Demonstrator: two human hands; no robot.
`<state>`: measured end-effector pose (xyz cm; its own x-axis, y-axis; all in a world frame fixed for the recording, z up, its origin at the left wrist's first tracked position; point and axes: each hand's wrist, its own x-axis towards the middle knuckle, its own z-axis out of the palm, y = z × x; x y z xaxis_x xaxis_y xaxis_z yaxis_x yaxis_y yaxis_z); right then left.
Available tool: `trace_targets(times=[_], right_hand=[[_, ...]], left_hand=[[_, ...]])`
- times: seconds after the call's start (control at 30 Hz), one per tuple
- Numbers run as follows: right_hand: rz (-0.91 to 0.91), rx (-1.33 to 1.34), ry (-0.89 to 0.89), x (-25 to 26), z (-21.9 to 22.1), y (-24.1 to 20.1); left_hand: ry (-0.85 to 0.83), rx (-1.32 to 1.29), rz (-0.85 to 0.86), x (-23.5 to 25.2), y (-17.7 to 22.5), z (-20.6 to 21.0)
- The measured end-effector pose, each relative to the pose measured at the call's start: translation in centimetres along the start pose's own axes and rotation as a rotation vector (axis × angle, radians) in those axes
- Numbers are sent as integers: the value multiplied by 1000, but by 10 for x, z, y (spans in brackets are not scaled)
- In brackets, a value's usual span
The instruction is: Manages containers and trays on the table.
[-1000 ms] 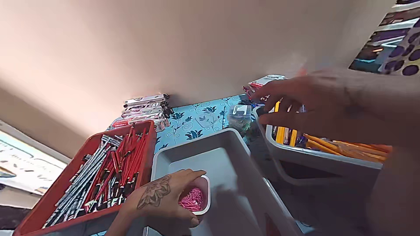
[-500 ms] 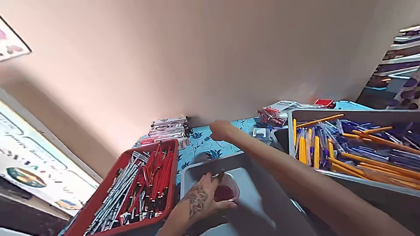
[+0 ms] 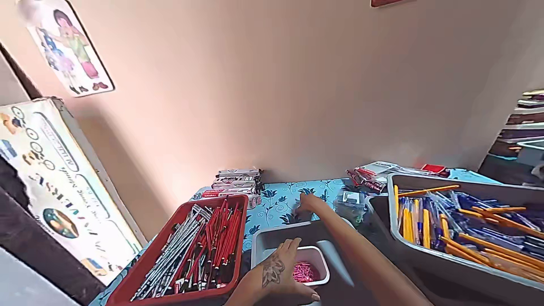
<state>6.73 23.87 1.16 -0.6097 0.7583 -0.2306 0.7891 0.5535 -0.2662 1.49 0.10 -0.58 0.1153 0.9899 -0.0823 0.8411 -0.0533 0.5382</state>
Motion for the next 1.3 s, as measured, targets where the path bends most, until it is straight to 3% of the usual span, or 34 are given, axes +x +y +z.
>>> trace_targets(times=[0.2, 0.3, 0.4, 0.5, 0.6, 0.67, 0.87, 1.3], right_hand=[[-186, 117, 330, -61, -36, -38], [-334, 37, 396, -110, -40, -42], [-445, 15, 365, -167, -36, -16], [-483, 7, 152, -204, -20, 17], [-537, 15, -45, -207, 5, 38], [-615, 49, -80, -198, 18, 44], [-746, 103, -81, -185, 28, 40], [-796, 111, -56, -189, 38, 43]], left_hand=[[127, -79, -35, -6, 5, 2], [105, -115, -58, -7, 3, 1], [37, -135, -91, -10, 3, -8], [1, -189, -89, -5, 1, -12], [17, -251, -83, -2, 1, -13], [23, -271, -36, -1, -1, -11], [-8, -213, 80, -2, -9, -8], [24, -30, 78, -7, -5, -5]])
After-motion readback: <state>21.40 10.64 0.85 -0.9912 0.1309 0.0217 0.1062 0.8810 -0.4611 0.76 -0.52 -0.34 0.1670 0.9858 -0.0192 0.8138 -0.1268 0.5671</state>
